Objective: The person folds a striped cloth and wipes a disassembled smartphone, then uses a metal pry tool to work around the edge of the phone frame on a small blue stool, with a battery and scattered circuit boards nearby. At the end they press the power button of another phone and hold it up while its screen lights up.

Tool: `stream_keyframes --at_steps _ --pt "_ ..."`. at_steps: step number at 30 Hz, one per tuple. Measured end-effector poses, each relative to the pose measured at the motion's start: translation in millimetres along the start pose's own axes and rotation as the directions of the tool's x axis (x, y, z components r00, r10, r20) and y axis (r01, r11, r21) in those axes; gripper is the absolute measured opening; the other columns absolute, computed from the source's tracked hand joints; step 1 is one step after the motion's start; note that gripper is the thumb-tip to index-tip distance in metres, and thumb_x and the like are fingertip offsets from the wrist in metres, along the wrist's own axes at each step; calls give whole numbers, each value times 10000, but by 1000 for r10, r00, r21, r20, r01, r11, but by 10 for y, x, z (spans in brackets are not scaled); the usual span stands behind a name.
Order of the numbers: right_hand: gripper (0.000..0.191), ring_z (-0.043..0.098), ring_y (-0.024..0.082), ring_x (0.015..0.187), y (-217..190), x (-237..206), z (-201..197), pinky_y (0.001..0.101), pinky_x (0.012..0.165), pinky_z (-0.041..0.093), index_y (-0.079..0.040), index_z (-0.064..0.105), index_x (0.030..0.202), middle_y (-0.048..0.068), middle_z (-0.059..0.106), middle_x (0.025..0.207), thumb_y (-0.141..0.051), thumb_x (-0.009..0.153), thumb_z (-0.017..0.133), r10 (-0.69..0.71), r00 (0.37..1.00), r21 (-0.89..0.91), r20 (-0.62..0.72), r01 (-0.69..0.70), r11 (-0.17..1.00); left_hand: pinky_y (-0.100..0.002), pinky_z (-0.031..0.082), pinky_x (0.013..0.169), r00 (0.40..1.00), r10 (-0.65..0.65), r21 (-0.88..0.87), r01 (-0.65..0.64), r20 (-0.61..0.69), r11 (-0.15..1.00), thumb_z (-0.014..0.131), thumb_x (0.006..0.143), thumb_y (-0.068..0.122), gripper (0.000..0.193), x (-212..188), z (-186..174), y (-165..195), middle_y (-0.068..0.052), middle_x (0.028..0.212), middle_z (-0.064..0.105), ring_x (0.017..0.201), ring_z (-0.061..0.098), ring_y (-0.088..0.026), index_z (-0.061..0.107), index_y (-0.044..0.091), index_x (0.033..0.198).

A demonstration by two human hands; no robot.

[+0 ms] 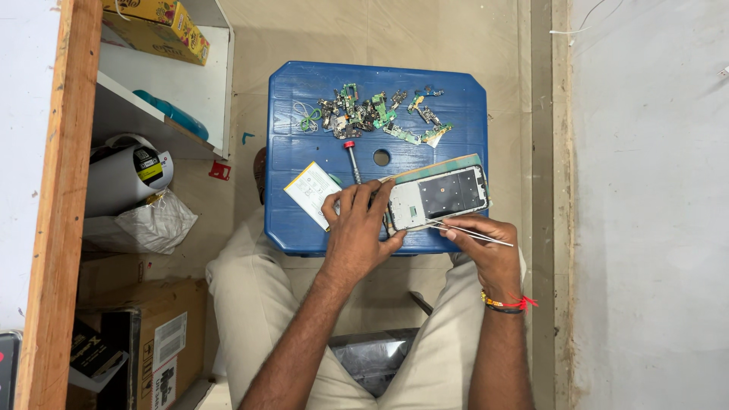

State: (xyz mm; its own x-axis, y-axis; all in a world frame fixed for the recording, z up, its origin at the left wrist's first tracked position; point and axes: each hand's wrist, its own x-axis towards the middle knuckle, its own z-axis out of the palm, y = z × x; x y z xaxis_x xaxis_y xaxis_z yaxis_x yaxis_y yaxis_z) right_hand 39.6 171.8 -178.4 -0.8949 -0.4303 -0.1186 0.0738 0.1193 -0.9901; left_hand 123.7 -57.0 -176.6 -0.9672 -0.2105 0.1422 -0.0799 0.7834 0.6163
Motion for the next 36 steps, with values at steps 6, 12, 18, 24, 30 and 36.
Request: stream_keyframes --at_steps 6,12,18,24,30,36 --pt "228 751 221 941 -15 23 -74 304 866 593 57 770 1065 180 769 1032 54 837 768 -18 998 20 64 16 1000 -522 238 1092 1000 7 -4 -7 10 1000 904 687 350 905 4 7 -15 -87 1364 540 1290 449 -267 510 103 1463" --pt "215 738 220 910 39 29 -111 309 845 590 74 765 1082 187 768 1008 22 873 759 -7 998 78 67 1 997 -521 246 1090 1000 0 -22 0 11 1000 906 686 337 899 2 -32 10 -83 1360 543 1290 452 -271 510 104 1458" --pt "218 752 234 868 18 -20 34 324 829 603 103 746 1088 206 768 971 -2 897 749 3 1000 188 -19 1 982 -517 253 1068 984 113 -65 -123 -139 990 893 711 358 757 -62 -154 115 -76 1394 540 1297 455 -282 612 124 1373" --pt "221 763 250 847 -24 -84 211 341 807 621 114 740 1077 221 767 957 -32 912 738 20 1000 267 -15 -16 964 -475 283 1069 947 177 -124 -217 -268 968 846 837 262 203 -129 -125 173 62 1214 662 1206 560 -194 766 187 1008" --pt "213 758 272 835 75 -95 165 358 790 619 126 741 1055 239 756 944 -51 936 728 -14 1000 289 -8 16 957 -446 296 1037 932 166 -176 -231 -324 957 733 826 48 173 -131 -118 168 80 1088 731 1122 599 -186 775 176 935" --pt "236 745 289 806 80 -89 -7 358 764 603 122 735 1047 237 746 935 -87 938 744 -102 993 386 -54 115 915 -410 354 962 927 42 -381 -194 -373 904 726 884 62 27 -116 -237 44 6 997 739 1046 593 -207 716 87 886"
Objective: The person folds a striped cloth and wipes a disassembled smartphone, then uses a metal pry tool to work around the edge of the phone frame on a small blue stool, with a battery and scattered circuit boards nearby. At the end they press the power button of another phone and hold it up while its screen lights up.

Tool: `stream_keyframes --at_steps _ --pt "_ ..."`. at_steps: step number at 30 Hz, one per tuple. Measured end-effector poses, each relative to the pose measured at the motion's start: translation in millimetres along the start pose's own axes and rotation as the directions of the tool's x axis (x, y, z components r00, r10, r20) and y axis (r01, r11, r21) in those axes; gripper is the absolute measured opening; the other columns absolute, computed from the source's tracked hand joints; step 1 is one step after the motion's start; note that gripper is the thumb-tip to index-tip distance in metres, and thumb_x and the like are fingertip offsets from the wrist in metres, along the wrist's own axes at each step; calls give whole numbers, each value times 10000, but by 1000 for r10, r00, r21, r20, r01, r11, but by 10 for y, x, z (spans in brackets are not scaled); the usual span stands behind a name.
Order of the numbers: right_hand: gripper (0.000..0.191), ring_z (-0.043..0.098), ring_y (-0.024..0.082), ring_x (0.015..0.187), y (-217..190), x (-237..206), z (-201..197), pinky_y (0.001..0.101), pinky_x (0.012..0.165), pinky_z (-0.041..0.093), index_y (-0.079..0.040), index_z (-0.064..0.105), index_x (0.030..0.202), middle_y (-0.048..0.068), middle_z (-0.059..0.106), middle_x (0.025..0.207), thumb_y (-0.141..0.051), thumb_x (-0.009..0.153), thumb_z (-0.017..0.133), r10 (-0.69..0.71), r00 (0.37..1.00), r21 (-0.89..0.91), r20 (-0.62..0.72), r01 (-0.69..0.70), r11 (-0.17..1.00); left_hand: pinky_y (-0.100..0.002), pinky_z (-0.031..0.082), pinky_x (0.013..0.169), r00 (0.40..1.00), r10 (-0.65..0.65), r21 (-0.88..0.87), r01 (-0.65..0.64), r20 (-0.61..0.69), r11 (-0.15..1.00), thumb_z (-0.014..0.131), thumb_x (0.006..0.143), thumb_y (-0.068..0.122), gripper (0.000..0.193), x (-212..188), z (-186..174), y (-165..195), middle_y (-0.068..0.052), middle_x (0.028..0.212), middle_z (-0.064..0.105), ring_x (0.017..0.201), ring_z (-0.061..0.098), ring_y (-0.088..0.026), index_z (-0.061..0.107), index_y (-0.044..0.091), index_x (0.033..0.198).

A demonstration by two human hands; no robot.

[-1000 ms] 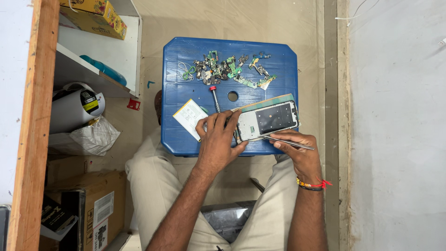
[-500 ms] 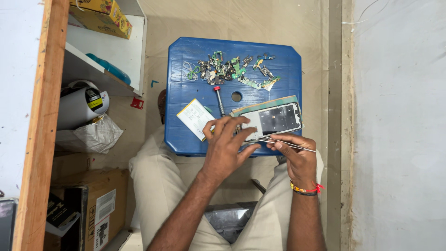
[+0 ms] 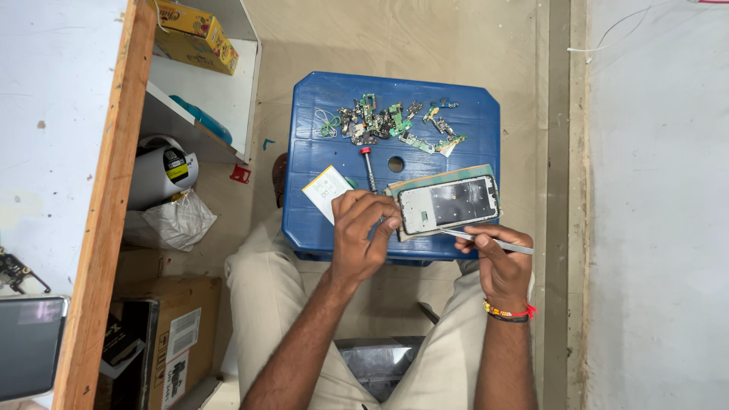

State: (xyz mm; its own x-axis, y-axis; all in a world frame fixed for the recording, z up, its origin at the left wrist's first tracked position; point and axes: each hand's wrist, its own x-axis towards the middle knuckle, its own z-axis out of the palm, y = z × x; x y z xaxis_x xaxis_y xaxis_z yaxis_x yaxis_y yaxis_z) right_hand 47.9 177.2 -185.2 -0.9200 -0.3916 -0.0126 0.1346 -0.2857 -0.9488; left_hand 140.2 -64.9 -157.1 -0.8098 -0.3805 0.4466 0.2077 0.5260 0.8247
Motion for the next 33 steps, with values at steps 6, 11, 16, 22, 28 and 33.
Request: stream_keyframes --at_steps 6,11,16,22,28,33 --pt "193 728 202 813 -131 -25 34 290 758 573 88 755 1050 171 755 916 -60 928 737 3 997 -287 -73 -24 958 -386 412 990 997 -19 119 9 81 993 757 944 276 184 -57 138 2 6 1082 721 1099 593 -225 707 102 975" --pt "170 713 120 820 -264 -2 -13 241 761 559 59 752 1037 105 757 912 -10 883 770 58 993 -357 -101 -91 930 -524 257 1109 965 -47 346 -47 257 937 850 716 506 931 -83 312 -10 -103 1452 508 1336 425 -304 496 54 1449" --pt "151 694 102 789 -284 5 -3 222 720 532 46 785 1011 97 768 875 -13 873 796 49 994 -462 -99 -90 882 -552 200 1184 939 -127 442 -29 318 897 844 769 470 928 -91 376 -75 -47 1532 473 1429 390 -240 444 121 1530" --pt "143 714 102 794 -198 20 -33 215 727 557 36 785 1013 94 776 890 -11 877 782 65 995 -462 -72 -91 882 -542 197 1164 942 -128 429 -18 309 903 846 770 457 914 -169 412 -196 -50 1529 486 1409 403 -246 446 122 1520" --pt "194 724 150 796 -111 -41 23 246 753 586 62 757 1007 118 757 886 -75 872 788 70 997 -370 -27 -75 926 -558 242 1190 938 -154 402 17 311 915 819 803 468 917 -120 269 -54 -60 1535 496 1437 412 -256 434 92 1545" --pt "187 693 225 793 -120 -199 144 331 812 585 120 706 1058 180 710 908 -47 979 731 -73 996 -162 -44 65 985 -453 393 1135 997 57 278 -41 -49 960 863 847 361 773 -249 -317 680 -103 1500 553 1359 527 -261 501 89 1474"
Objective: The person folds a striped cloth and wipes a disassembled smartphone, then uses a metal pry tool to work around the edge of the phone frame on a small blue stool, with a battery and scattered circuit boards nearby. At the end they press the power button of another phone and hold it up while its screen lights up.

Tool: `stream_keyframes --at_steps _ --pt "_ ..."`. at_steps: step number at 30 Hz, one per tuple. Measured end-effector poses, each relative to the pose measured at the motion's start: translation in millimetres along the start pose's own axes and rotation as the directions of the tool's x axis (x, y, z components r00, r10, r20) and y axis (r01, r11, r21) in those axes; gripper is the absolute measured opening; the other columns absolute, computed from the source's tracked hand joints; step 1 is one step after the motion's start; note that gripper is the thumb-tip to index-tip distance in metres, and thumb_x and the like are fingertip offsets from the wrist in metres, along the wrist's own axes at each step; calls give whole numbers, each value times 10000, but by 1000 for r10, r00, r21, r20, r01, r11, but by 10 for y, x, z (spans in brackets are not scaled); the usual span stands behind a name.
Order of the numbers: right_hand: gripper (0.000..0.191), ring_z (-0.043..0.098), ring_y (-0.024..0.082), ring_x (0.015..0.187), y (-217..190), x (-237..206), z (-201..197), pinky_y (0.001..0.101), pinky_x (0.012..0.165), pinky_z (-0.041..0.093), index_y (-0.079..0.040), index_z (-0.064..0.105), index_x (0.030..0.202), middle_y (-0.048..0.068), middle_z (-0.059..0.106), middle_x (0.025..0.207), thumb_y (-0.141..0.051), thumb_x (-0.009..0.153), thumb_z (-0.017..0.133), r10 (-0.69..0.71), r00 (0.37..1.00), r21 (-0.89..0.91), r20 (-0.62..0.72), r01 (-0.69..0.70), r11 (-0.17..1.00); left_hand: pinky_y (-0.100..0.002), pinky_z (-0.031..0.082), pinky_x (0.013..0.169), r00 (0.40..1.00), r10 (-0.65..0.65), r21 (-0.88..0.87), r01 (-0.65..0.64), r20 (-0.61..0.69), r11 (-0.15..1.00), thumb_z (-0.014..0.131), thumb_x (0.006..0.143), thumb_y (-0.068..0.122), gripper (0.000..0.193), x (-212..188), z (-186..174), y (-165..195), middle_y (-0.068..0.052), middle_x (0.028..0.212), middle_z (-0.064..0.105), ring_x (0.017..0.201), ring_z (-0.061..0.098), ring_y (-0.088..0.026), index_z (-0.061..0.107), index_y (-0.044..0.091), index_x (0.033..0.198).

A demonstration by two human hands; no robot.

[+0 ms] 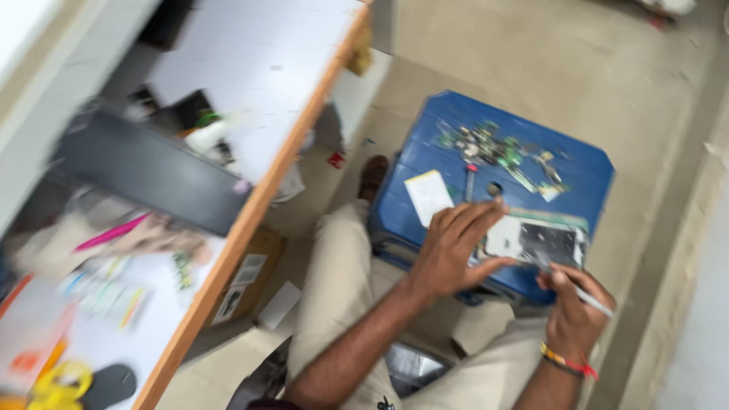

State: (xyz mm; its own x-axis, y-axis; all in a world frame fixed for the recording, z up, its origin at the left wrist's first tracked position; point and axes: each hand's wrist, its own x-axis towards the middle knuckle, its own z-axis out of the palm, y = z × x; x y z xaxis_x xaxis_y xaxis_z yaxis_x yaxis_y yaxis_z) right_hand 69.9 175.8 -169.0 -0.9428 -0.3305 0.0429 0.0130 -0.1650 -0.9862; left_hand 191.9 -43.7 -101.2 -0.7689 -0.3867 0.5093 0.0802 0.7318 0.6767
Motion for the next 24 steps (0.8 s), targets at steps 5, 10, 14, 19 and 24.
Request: stream_keyframes --at_steps 5,10,14,19,24 --pt "169 694 259 805 20 -115 -14 351 805 575 145 688 1062 191 691 911 -10 1020 739 -38 999 113 38 33 993 -387 526 1049 875 -141 -76 120 -463 990 827 881 110 388 -383 -1190 699 -88 1225 680 1171 656 -237 619 92 1208" --pt "173 687 255 780 -26 -163 -65 342 797 575 152 693 1058 200 689 882 -9 1005 729 -12 999 82 43 9 997 -381 473 1074 615 -141 314 570 -776 759 823 938 104 613 -538 -2498 737 -149 1280 562 1135 577 -236 471 -13 1427" --pt "182 689 264 829 -111 -187 -69 336 783 573 152 688 1054 197 690 890 -17 1003 735 -22 999 99 39 19 995 -396 504 925 583 -346 294 734 -736 612 856 925 180 755 -530 -2909 676 -115 1230 611 951 613 -198 438 -41 1513" --pt "194 688 261 825 -170 -217 -100 331 776 570 155 682 1047 199 689 892 -26 1005 738 -31 999 91 20 29 995 -261 531 757 449 -575 -140 693 -684 707 829 908 204 626 -486 -3048 265 -11 1023 587 868 596 -96 526 -13 1412" --pt "200 683 255 831 -193 -235 -128 322 779 561 158 685 1067 201 690 901 -31 1024 737 -49 999 125 19 46 991 -242 498 758 513 -514 -188 558 -688 808 818 958 117 410 -508 -3097 69 -37 997 522 873 513 -98 564 -50 1233"
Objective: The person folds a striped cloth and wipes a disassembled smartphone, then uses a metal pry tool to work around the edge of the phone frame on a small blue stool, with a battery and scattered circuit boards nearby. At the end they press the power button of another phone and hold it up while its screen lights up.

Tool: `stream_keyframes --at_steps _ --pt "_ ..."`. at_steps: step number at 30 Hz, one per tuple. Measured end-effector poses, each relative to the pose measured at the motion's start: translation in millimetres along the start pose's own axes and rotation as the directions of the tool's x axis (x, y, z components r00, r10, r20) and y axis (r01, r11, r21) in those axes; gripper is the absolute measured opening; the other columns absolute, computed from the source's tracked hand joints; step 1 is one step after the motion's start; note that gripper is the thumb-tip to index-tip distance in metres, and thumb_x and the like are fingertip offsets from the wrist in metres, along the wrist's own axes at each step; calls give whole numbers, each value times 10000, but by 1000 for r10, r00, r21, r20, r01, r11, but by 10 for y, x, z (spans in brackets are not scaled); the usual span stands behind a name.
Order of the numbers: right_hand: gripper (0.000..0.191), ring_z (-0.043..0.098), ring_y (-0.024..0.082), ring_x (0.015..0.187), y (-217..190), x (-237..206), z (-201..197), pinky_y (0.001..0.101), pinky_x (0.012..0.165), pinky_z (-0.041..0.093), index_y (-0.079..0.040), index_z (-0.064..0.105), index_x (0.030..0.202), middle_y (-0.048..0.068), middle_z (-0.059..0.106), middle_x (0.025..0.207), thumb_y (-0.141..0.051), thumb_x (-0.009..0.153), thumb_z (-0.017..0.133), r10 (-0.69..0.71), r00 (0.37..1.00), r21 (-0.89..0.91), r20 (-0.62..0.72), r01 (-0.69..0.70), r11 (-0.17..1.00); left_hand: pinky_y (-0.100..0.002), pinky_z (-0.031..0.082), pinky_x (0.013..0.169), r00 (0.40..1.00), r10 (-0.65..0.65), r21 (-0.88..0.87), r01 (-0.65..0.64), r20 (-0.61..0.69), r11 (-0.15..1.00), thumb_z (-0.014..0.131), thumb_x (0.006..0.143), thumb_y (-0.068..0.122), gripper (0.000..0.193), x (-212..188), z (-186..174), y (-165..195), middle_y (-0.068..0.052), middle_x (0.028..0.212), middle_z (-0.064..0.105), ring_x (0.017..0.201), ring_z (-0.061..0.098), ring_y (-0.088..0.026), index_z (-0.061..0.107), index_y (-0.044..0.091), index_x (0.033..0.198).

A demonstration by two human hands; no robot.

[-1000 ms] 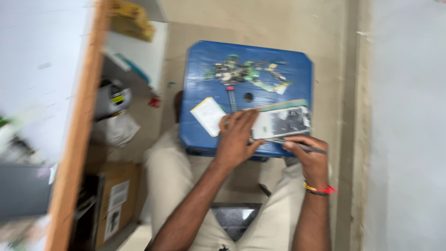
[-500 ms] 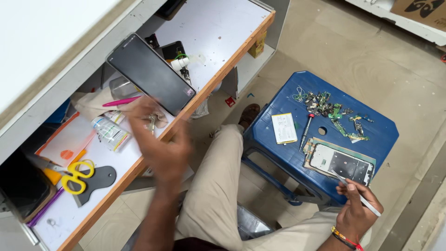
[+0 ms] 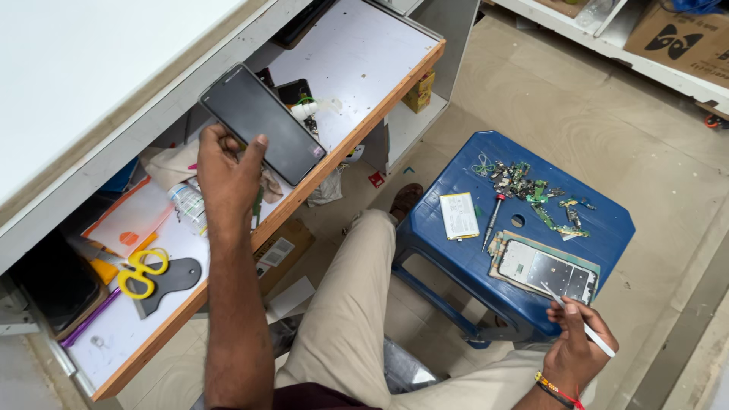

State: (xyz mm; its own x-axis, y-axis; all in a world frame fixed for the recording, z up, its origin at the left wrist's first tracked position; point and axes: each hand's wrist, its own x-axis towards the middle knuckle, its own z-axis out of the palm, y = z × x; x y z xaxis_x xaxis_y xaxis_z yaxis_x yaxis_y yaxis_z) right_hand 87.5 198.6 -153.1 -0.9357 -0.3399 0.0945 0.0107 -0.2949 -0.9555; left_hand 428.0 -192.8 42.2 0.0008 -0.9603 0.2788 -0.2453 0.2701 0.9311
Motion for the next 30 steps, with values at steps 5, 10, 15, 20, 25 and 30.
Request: stream_keyframes --at_steps 5,10,15,20,25,30 --pt "197 677 249 816 -15 -16 24 321 770 563 156 691 1064 201 688 886 -31 1022 733 13 1000 -27 -4 -13 1000 -268 562 888 970 242 12 -242 -9 970 680 944 -34 316 -222 -14 297 -82 1098 626 1034 633 -133 524 8 1215" --pt "198 676 244 815 -26 -26 49 318 767 562 145 696 1067 192 689 884 -42 1018 738 16 1000 -23 0 -16 1000 -289 623 765 962 272 -92 -270 17 959 648 1022 -32 322 -466 177 519 -89 956 733 899 750 -163 472 56 1275" --pt "192 680 244 814 -8 -2 62 322 761 557 124 696 1069 176 689 914 -54 1010 735 1 1000 -5 -4 -1 1000 -263 578 867 887 433 -397 -344 162 851 647 1054 -29 358 -662 587 529 -126 1037 728 981 720 -152 422 30 1327" --pt "209 689 242 822 87 73 31 329 746 557 118 688 1068 160 687 926 -70 989 731 12 999 46 -30 -10 999 -279 561 999 852 425 -705 -98 305 703 605 1045 -20 352 -649 1503 205 -123 1184 711 1130 691 -144 469 2 1369" --pt "203 682 226 832 189 163 -80 326 712 548 116 682 1095 154 694 951 -64 1004 703 0 994 153 -110 17 988 -279 525 1001 833 392 -753 44 390 656 617 1043 -28 360 -711 2623 -270 -107 1211 702 1143 669 -140 527 -37 1391" --pt "184 670 229 785 295 223 -172 332 696 550 124 675 1090 153 673 907 -39 1005 668 -33 990 110 -138 48 993 -287 492 1062 813 308 -719 183 493 670 566 982 -82 413 -742 3239 -503 -128 1281 693 1223 653 -162 513 -47 1390"
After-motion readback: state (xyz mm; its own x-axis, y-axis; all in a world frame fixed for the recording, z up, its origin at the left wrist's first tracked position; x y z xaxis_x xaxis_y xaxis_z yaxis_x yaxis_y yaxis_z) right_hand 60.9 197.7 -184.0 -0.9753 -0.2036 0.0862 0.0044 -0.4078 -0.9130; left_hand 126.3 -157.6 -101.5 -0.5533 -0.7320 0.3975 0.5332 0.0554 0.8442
